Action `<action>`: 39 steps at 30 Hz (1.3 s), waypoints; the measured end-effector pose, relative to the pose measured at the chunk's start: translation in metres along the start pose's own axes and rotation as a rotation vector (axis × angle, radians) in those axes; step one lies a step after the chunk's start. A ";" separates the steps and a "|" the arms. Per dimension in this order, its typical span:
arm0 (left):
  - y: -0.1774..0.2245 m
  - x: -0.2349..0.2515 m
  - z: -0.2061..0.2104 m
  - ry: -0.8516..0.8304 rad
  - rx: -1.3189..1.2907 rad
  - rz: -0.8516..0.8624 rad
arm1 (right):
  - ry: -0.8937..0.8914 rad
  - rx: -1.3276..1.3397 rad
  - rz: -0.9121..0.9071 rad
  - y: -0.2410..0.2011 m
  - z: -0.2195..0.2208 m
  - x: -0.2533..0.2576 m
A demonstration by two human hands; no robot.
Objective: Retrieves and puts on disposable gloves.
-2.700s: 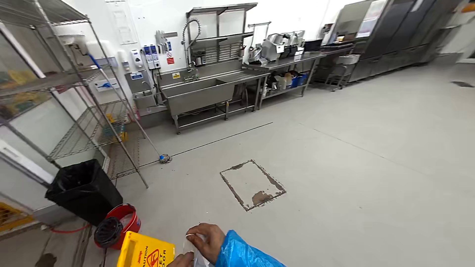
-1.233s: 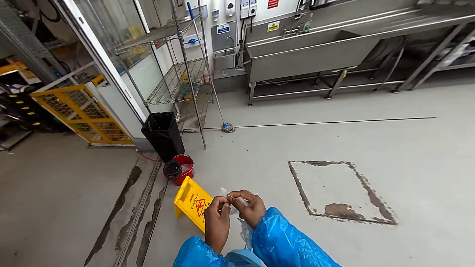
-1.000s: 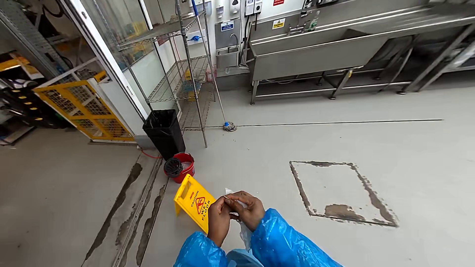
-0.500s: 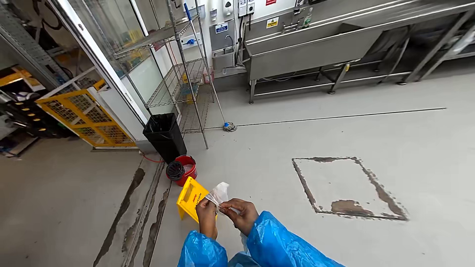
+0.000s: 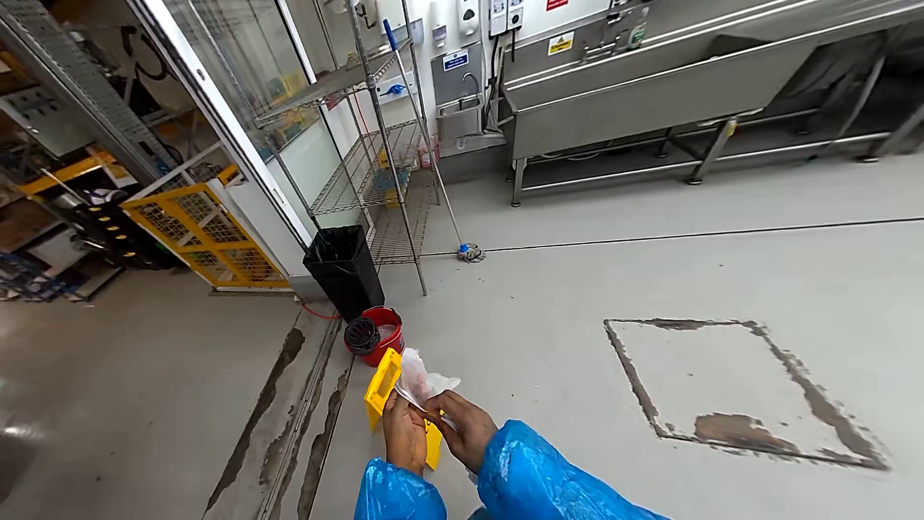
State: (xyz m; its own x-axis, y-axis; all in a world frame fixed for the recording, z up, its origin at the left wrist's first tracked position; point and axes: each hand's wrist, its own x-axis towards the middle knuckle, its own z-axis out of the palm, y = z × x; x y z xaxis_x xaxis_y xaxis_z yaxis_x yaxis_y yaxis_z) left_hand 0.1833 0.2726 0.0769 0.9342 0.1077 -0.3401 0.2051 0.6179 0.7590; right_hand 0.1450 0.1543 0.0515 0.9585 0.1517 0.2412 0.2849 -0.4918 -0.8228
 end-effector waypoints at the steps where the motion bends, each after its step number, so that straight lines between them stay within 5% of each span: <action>1: 0.000 -0.001 -0.002 -0.024 0.002 -0.010 | 0.003 0.004 -0.018 0.001 0.001 0.001; 13: 0.004 0.009 -0.006 -0.189 -0.150 -0.023 | 0.094 0.248 -0.063 0.006 0.009 0.011; 18: 0.026 0.028 0.007 -0.245 0.556 0.353 | 0.080 0.355 -0.075 0.003 0.007 0.030; 22: 0.040 0.029 -0.004 -0.114 1.049 0.517 | -0.018 0.402 -0.052 -0.007 0.011 0.026; 31: 0.027 0.028 -0.035 0.080 0.754 0.397 | -0.254 0.083 -0.073 -0.026 0.019 0.056; 34: 0.028 0.032 -0.040 0.158 0.565 0.348 | -0.229 0.245 -0.048 -0.022 0.035 0.054; 39: 0.047 0.021 -0.033 -0.064 0.117 0.202 | -0.189 0.402 -0.034 -0.005 0.058 0.061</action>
State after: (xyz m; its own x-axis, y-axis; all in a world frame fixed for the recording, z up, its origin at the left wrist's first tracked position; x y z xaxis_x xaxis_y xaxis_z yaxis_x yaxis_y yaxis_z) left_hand 0.2026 0.3295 0.0870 0.9756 0.1677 -0.1415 0.0411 0.4936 0.8687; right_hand 0.2016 0.2154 0.0410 0.9202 0.3341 0.2041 0.2552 -0.1167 -0.9598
